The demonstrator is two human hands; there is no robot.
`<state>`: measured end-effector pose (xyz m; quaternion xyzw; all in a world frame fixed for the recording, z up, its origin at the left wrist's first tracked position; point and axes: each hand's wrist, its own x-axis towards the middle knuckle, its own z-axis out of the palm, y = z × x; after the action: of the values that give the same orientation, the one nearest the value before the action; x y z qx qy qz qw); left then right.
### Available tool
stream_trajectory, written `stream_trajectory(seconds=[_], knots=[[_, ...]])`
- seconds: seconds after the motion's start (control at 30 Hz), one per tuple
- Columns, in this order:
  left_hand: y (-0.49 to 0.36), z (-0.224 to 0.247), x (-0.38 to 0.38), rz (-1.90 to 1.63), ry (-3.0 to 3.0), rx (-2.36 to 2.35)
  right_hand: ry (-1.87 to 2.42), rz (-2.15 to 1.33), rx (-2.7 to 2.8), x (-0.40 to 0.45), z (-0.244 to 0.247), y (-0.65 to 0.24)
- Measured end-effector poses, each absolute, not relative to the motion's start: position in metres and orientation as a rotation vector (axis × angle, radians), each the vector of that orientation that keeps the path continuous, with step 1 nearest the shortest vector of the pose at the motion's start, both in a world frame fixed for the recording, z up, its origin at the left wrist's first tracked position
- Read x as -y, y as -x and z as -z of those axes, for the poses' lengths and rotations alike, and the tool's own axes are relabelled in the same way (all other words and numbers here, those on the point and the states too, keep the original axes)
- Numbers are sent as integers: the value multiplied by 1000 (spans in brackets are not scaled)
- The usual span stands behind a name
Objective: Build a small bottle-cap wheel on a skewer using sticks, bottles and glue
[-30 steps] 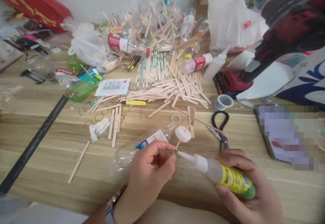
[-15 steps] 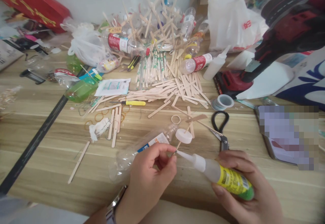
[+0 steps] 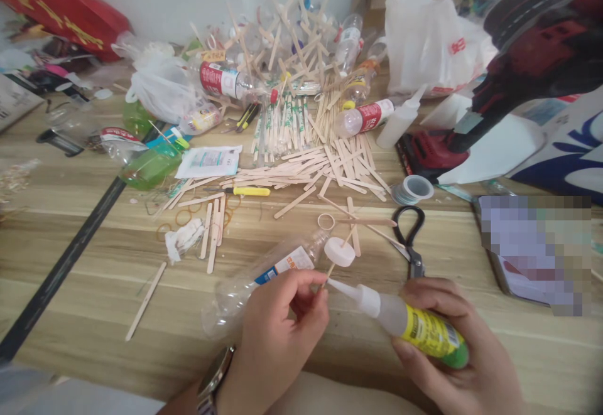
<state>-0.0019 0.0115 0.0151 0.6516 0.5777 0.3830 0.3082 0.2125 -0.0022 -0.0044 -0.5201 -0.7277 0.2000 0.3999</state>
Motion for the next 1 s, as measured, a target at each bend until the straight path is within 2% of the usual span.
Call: stream_trajectory(seconds=[0.5,1.0], knots=[[0,-16,-11,-1067,-2055,-1581,1344,-468,1885,3,5,-213],[0,-13,-9,-1061,-2128,-1566,1352,-470,1874,1,6,-213]])
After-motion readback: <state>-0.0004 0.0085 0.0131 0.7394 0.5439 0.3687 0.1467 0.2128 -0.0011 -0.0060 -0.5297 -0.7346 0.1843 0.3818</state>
